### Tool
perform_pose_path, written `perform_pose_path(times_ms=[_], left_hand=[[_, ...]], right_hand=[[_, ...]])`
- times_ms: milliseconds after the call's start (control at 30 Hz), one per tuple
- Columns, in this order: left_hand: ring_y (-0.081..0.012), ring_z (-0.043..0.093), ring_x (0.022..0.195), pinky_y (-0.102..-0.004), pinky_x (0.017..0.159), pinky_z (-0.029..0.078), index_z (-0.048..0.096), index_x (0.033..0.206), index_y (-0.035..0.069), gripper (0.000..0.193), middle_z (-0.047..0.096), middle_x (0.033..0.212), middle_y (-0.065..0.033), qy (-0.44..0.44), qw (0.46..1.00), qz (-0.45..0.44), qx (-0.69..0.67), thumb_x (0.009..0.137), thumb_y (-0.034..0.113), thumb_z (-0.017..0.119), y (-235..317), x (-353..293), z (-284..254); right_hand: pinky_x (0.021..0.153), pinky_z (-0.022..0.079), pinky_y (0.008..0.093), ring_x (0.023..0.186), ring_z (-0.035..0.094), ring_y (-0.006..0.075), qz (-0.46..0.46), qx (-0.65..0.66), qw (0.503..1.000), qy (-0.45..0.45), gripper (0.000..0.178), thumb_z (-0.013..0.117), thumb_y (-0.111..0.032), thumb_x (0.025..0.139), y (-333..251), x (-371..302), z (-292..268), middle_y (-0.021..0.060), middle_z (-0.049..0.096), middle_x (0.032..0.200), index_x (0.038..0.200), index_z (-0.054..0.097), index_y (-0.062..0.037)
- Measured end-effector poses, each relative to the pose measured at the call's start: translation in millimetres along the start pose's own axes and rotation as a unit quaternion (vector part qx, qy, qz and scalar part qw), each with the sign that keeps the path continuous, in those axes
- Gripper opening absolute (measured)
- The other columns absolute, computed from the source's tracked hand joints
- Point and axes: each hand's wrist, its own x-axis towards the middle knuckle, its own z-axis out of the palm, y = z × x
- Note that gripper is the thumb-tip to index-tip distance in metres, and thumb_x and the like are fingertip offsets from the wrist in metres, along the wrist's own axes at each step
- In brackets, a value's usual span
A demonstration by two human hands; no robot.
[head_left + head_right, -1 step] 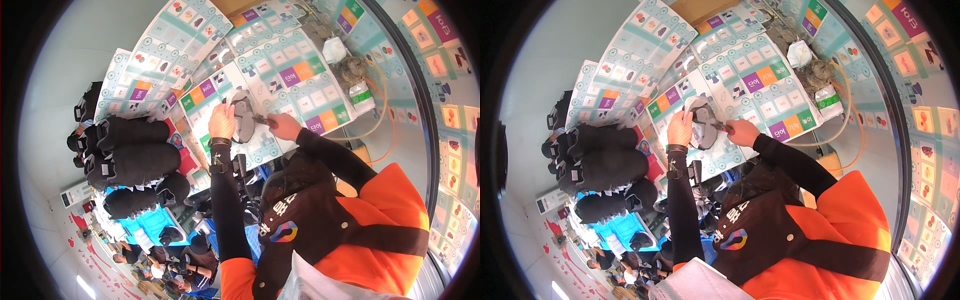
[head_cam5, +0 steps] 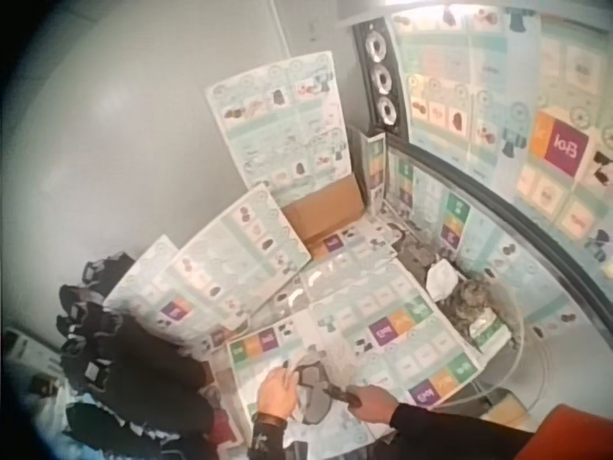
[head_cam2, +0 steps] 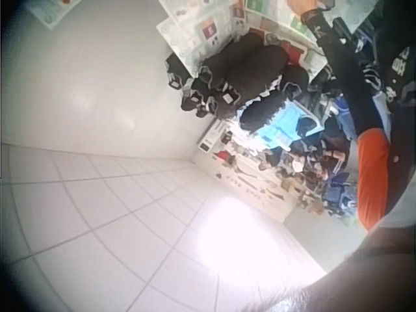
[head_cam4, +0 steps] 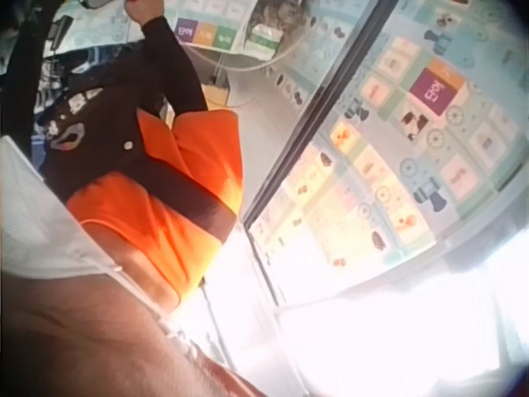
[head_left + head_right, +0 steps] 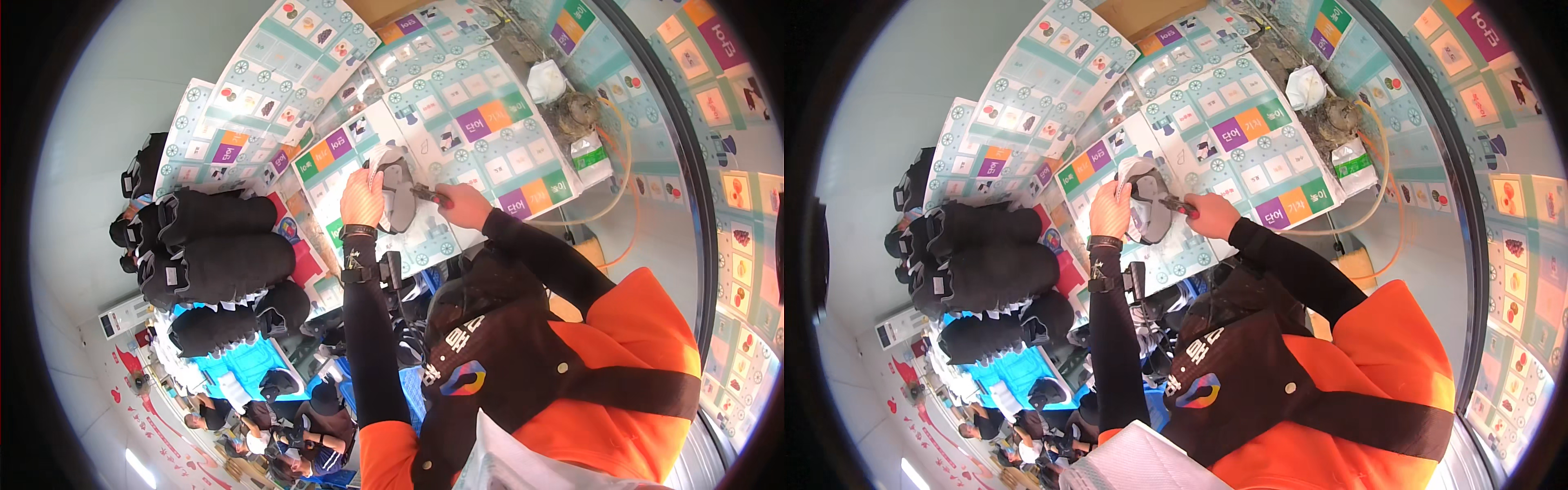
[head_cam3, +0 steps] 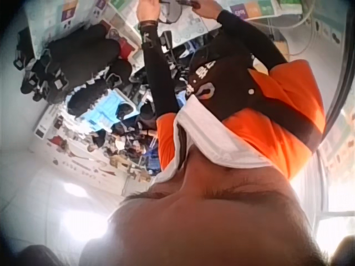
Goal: The person cleans the interior and exterior of several shoes using a brush and a handheld suction tool. The person picks up a shoe from a bin, uses the brush to scrub the outer surface and the inner lining, then applies the suction tool to the inside of the shoe before placing it into a different bin and repeating the process with another shoe.
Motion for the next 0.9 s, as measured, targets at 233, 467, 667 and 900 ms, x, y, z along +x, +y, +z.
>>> perform_pose_path(times_ms=[233,467,667,900], left_hand=[[-0.0420,0.064,0.103,-0.0499,0.088,0.051,0.065,0.108,0.002,0.030,0.064,0.115,-0.0197,-0.022,0.999,0.007,0.044,0.092,0.027,0.060,-2.0,-0.5,-5.3],[-0.0453,0.066,0.095,-0.0539,0.080,0.054,0.058,0.116,0.005,0.033,0.060,0.119,-0.0212,-0.044,0.993,-0.056,0.091,0.090,0.025,0.059,24.5,-4.2,1.3],[-0.0446,0.067,0.092,-0.0524,0.077,0.055,0.061,0.121,0.007,0.033,0.062,0.112,-0.0204,-0.035,0.990,-0.030,0.130,0.102,0.033,0.053,26.6,-7.4,-1.9],[-0.0408,0.070,0.082,-0.0491,0.068,0.057,0.062,0.109,0.003,0.027,0.064,0.117,-0.0180,0.158,0.975,0.013,0.155,0.104,0.027,0.051,46.4,-40.4,-36.2]], right_hand=[[0.075,0.052,0.0555,0.084,0.066,0.0463,-0.022,-0.025,0.997,-0.072,0.024,0.058,-0.021,0.082,-2.0,1.6,4.6,0.0231,0.069,0.083,0.098,0.068,-0.0075],[0.077,0.052,0.0554,0.085,0.066,0.0472,-0.014,-0.030,0.996,-0.077,0.026,0.058,-0.022,0.082,17.3,-0.4,8.2,0.0239,0.069,0.085,0.099,0.070,-0.0055],[0.078,0.053,0.0537,0.084,0.067,0.0468,0.012,0.000,1.000,-0.026,0.026,0.060,-0.021,0.082,19.5,-1.2,9.4,0.0247,0.070,0.086,0.098,0.070,-0.0033],[0.053,0.046,0.0309,0.055,0.060,0.0141,0.118,0.216,0.964,-0.105,0.032,0.070,-0.021,0.084,-10.2,-18.5,-41.0,0.0106,0.066,0.073,0.108,0.070,-0.0006]])
